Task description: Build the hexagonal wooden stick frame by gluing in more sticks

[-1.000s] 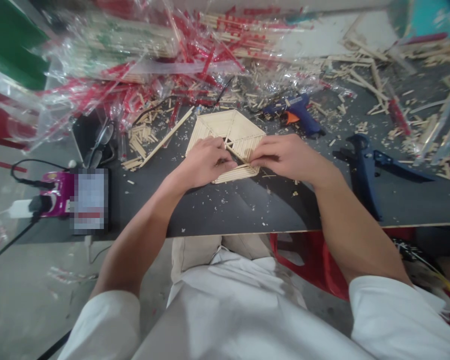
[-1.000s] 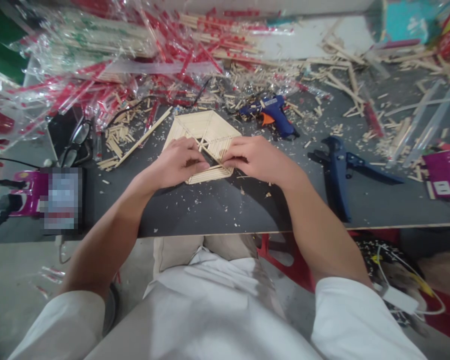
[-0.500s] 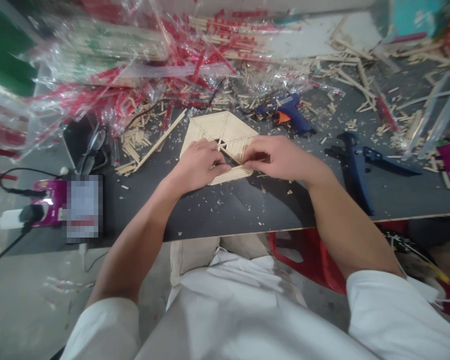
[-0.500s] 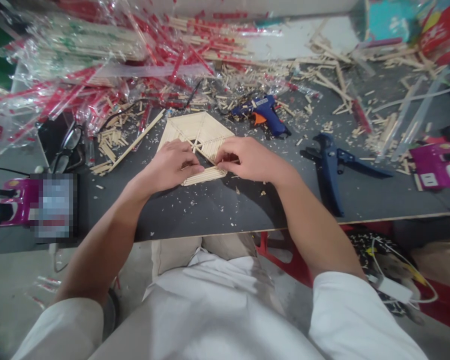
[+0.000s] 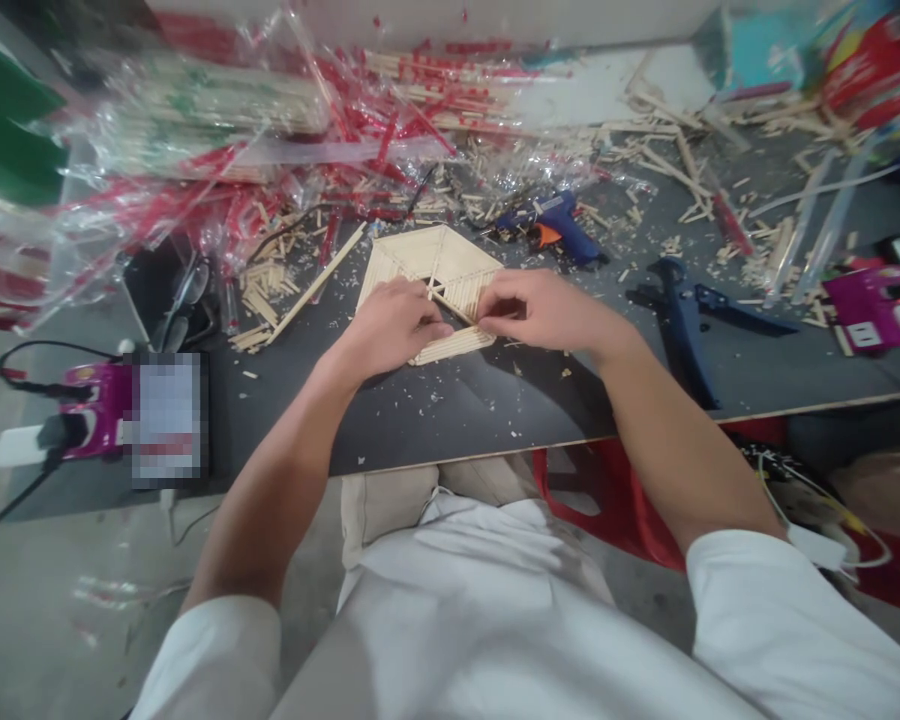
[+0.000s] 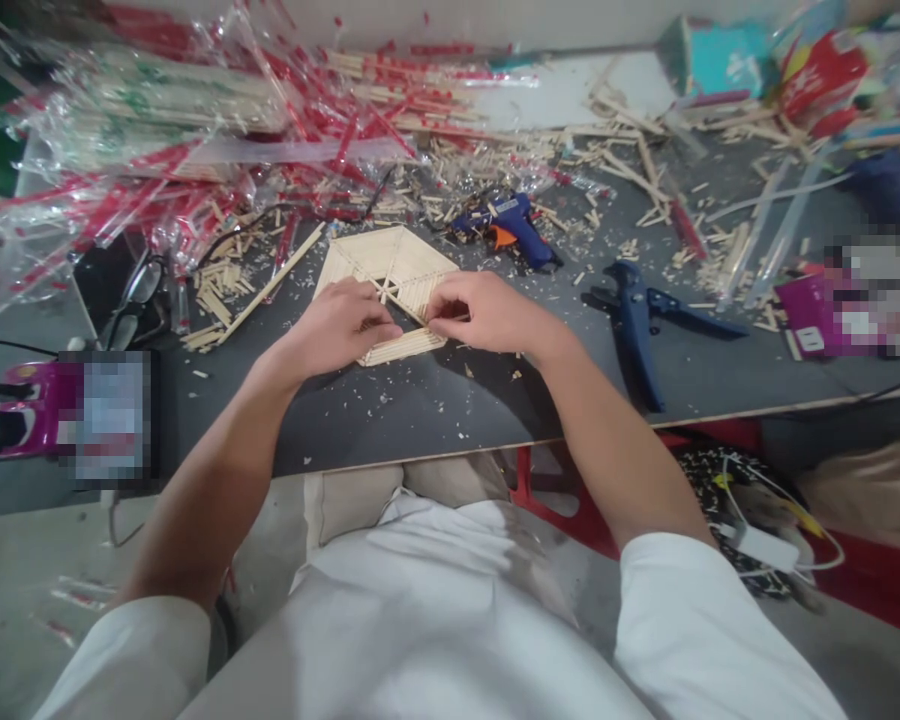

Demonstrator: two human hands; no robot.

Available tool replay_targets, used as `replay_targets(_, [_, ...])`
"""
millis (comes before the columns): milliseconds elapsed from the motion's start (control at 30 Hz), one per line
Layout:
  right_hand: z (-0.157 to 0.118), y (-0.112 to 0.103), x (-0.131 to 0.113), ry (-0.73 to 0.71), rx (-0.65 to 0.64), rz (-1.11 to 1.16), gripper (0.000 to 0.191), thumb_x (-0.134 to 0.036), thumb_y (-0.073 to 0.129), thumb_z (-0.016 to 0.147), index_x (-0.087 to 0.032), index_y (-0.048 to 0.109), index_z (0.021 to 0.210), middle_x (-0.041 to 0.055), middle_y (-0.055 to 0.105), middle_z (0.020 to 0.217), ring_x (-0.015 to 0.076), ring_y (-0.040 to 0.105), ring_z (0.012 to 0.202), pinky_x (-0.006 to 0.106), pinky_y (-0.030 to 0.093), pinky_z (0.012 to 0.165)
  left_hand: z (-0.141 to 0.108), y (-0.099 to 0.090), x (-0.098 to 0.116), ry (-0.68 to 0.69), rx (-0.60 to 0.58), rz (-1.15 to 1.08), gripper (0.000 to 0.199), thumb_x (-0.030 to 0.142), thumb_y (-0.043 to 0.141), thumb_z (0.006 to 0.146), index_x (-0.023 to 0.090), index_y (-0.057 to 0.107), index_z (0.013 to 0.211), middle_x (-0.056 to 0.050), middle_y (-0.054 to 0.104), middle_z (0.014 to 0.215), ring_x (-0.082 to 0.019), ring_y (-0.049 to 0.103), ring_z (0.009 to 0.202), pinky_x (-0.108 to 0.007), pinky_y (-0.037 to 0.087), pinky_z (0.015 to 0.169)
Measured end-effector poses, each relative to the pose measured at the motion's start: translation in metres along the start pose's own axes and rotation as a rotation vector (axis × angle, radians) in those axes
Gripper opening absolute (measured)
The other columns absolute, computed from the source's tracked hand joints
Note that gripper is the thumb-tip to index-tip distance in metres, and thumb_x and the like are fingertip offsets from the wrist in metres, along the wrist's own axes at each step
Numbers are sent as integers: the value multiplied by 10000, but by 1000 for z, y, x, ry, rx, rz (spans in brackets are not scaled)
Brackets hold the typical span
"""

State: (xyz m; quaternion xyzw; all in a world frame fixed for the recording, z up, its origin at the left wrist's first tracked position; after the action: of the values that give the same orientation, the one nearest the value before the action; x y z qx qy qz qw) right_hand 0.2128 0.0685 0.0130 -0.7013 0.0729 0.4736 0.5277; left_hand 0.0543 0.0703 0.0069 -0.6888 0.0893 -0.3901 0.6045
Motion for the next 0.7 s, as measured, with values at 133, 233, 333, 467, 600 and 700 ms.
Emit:
replay_targets(133, [-1,1,1,-22,-1,-29,115,-311,695,913,-219,721,850,47,718,899,195,629,831,354,465,769,0,-1,1,31,-30,7,368,371,563,1045,183,798,834,-71,655,819,-252,625,904,-418,462,915])
replay_targets(233, [-3,0,5,-25,60,-12,130,-326,683,936,-221,714,866,49,713,917,194,611,811,360,457,766,0,-2,1,44,-55,-1,451,374,485,1075,178,767,782,-67,611,780,-248,602,878,-423,455,920])
replay_targets(333, [-9,-5,13,2,143,-5,172,-377,675,957,-228,697,872,47,688,891,197,581,769,368,457,741,-1,-4,1,58,-62,-26,469,374,475,1076,188,737,735,-59,591,762,-239,595,869,-417,449,931])
replay_targets(467, [-18,-22,26,47,252,-81,226,-446,679,966,-238,681,877,63,680,898,224,595,786,398,476,741,-4,-4,1,58,-99,-51,467,360,457,1072,189,740,743,-75,630,819,-248,608,915,-423,448,940])
replay_targets(600, [-25,-37,37,93,348,-171,236,-474,664,978,-254,685,895,86,691,931,249,610,807,436,501,744,-4,-4,2,26,-106,-29,457,401,494,1057,181,716,723,-82,636,841,-253,604,915,-434,455,934])
replay_targets(700, [-23,-36,40,93,358,-200,228,-465,662,978,-254,689,896,87,695,940,254,621,818,449,521,761,-3,-2,1,-7,-85,-4,437,424,535,1039,178,733,737,-77,623,816,-261,602,904,-444,462,922])
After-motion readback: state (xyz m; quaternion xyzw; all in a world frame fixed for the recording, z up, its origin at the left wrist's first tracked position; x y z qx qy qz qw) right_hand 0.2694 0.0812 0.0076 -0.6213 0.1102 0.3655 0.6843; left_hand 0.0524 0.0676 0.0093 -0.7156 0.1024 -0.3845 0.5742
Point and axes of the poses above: each hand's wrist, its own z-axis towards the middle knuckle, its own y-axis out of the palm, x = y × z, the point moved 8 cm from there along z, towards the middle knuckle
